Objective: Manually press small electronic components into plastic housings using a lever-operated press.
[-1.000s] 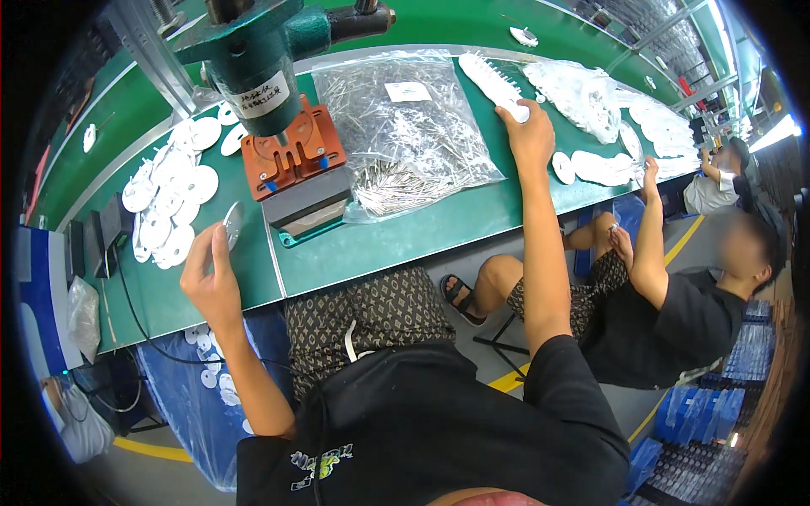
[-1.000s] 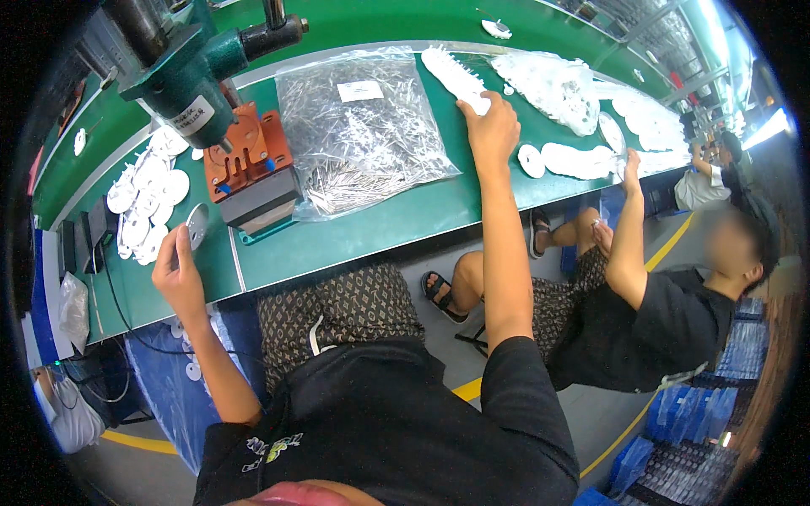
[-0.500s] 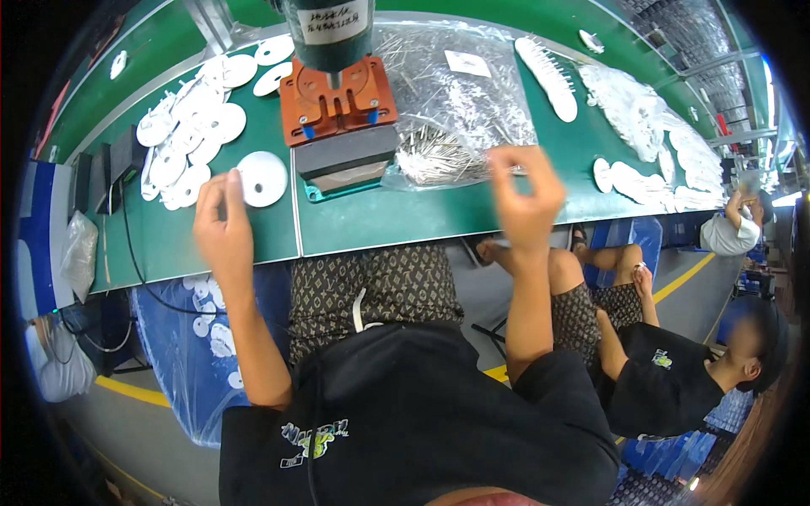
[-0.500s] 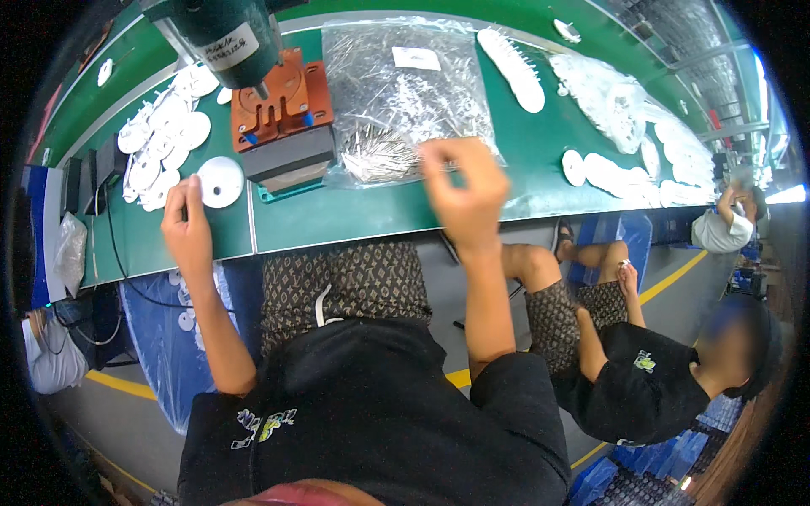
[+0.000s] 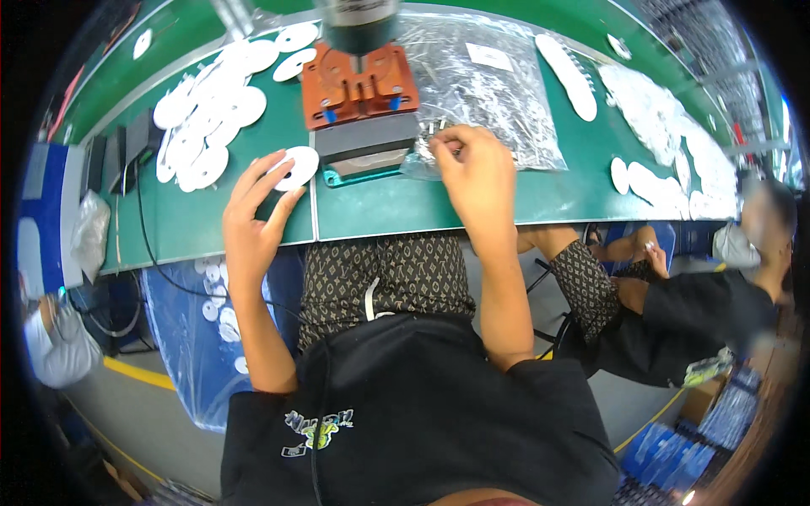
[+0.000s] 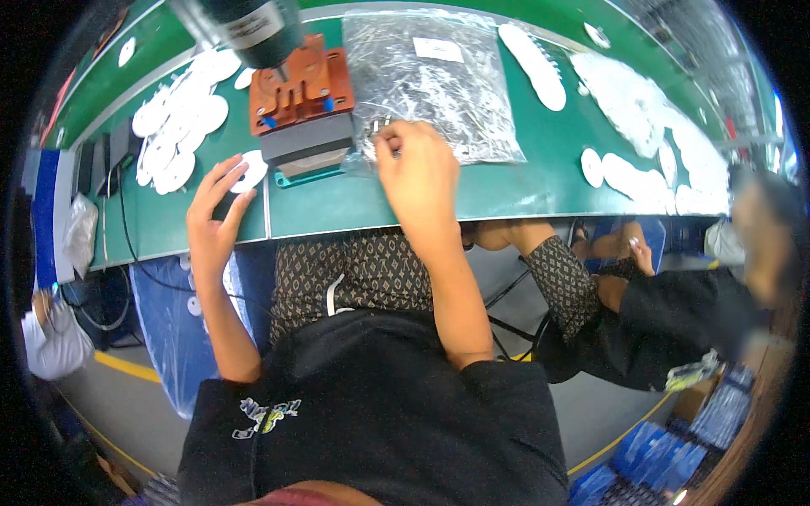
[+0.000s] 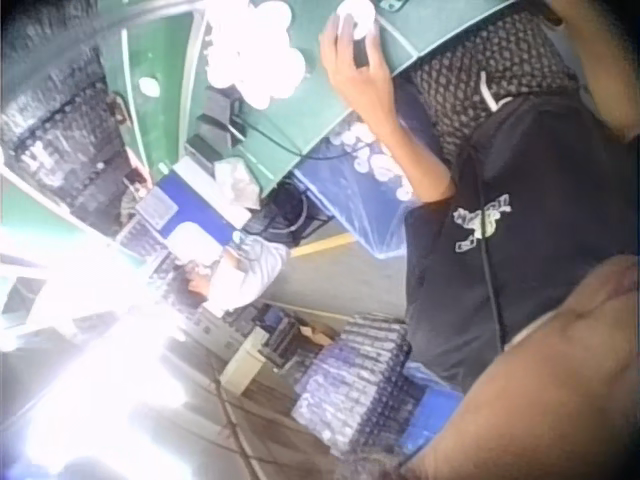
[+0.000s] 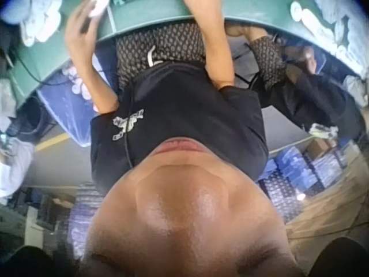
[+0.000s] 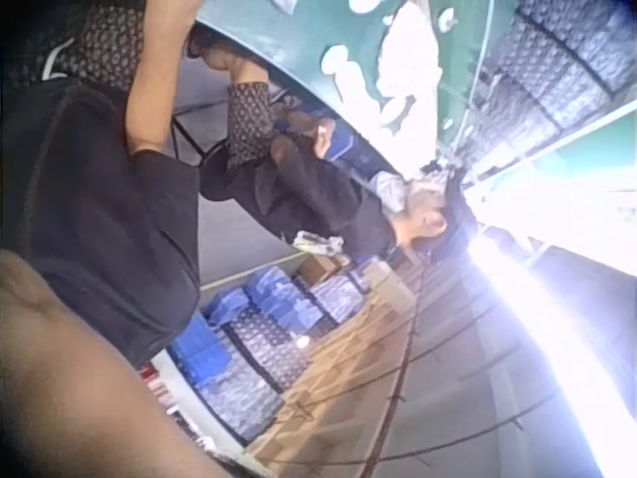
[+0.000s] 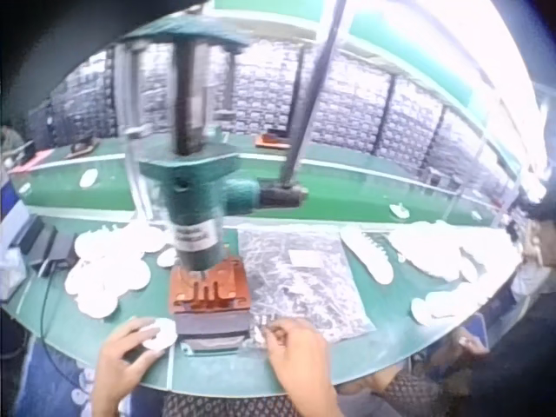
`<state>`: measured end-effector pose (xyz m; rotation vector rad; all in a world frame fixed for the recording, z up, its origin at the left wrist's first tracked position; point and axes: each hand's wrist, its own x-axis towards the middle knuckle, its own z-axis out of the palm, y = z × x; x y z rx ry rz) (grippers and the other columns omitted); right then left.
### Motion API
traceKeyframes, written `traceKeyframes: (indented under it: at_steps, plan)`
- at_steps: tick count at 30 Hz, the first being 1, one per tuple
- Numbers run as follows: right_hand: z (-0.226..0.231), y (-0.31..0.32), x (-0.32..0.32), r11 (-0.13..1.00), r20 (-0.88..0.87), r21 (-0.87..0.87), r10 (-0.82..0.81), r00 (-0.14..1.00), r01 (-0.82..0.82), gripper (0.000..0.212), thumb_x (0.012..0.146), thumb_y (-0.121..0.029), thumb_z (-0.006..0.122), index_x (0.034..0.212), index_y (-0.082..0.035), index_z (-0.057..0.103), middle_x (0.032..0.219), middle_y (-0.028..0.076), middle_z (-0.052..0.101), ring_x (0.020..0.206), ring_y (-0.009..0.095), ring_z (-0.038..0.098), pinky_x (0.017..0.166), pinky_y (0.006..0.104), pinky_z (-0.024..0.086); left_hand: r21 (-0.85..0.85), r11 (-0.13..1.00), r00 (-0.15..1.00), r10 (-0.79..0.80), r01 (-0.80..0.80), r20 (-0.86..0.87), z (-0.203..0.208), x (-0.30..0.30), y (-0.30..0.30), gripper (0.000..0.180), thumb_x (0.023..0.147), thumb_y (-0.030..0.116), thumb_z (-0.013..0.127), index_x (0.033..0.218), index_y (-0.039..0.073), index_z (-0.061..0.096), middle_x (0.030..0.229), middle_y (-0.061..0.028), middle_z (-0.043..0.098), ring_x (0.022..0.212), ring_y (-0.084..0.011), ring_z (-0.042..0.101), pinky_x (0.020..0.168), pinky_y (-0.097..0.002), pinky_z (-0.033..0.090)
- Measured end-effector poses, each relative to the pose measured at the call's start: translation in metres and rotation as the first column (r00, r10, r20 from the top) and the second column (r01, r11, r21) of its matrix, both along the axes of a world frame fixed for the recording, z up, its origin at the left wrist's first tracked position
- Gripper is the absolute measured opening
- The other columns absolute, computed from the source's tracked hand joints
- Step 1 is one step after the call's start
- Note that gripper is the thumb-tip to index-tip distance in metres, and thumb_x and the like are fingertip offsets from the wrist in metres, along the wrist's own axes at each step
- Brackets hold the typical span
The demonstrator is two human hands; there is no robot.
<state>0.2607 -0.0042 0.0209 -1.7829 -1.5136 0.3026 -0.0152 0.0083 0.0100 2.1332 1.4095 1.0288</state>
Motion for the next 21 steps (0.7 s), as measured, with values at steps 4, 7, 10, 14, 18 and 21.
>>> traceKeyframes:
  at_steps: [4,7,10,14,18,21]
  plan:
    - [-0.001,-0.012,0.003,0.981,-0.311,0.185,0.007,0.95,0.054,0.012,0.084,-0.005,0.075,0.094,0.002,0.072,0.089,0.011,0.071,0.073,0.017,0.066,0.067,0.0303,0.052,0.164,0.984,0.994,-0.082,0.068,0.077,0.001,0.011,-0.007,0.03,0.075,0.004,0.079,0.104,0.004,0.074,0.116,-0.0119,0.069,0.116,-0.0321,0.063,0.105,-0.0441,0.046]
    - [-0.003,-0.028,-0.006,0.966,-0.452,0.25,0.05,0.89,0.073,0.012,0.088,0.003,0.071,0.1,0.004,0.069,0.097,0.01,0.073,0.082,0.013,0.067,0.074,0.0269,0.055,0.262,0.959,0.978,-0.153,0.113,0.141,-0.004,0.022,-0.023,0.033,0.07,0.004,0.083,0.101,0.007,0.075,0.11,-0.0097,0.069,0.115,-0.0332,0.063,0.104,-0.0465,0.048]
    - [-0.002,-0.04,-0.023,0.955,-0.722,0.276,0.28,0.633,-0.107,0.02,0.092,0.006,0.065,0.112,0.007,0.059,0.098,0.018,0.072,0.089,0.019,0.069,0.081,0.0306,0.057,0.262,0.953,0.971,-0.193,0.151,0.141,-0.011,0.036,-0.034,0.032,0.068,0.007,0.085,0.099,0.009,0.076,0.111,-0.0073,0.07,0.114,-0.0325,0.064,0.1,-0.0447,0.051]
    - [-0.025,-0.048,-0.043,0.892,-0.588,0.368,0.442,0.678,-0.263,0.014,0.09,0.006,0.067,0.103,0.005,0.064,0.1,0.015,0.072,0.092,0.019,0.07,0.086,0.0302,0.055,0.269,0.953,0.986,-0.159,0.141,0.049,-0.014,0.052,-0.036,0.032,0.069,0.016,0.086,0.098,0.01,0.074,0.111,-0.0048,0.07,0.111,-0.0292,0.065,0.096,-0.0406,0.052]
    - [-0.032,-0.046,-0.054,0.881,-0.53,0.372,0.46,0.712,-0.293,0.013,0.086,0.005,0.071,0.098,0.002,0.068,0.096,0.012,0.073,0.089,0.017,0.07,0.081,0.0286,0.055,0.168,0.982,0.991,-0.101,0.085,0.087,-0.008,0.055,-0.035,0.031,0.07,0.021,0.085,0.096,0.011,0.071,0.111,-0.0041,0.07,0.105,-0.0271,0.065,0.09,-0.0388,0.05]
    - [-0.033,-0.046,-0.054,0.869,-0.473,0.388,0.474,0.742,-0.307,0.015,0.084,0.007,0.071,0.097,0.001,0.068,0.094,0.012,0.072,0.087,0.02,0.071,0.079,0.0294,0.054,0.164,0.982,0.99,-0.108,0.092,0.093,-0.009,0.055,-0.035,0.031,0.069,0.021,0.085,0.095,0.011,0.07,0.112,-0.0035,0.07,0.104,-0.0268,0.064,0.09,-0.0384,0.049]
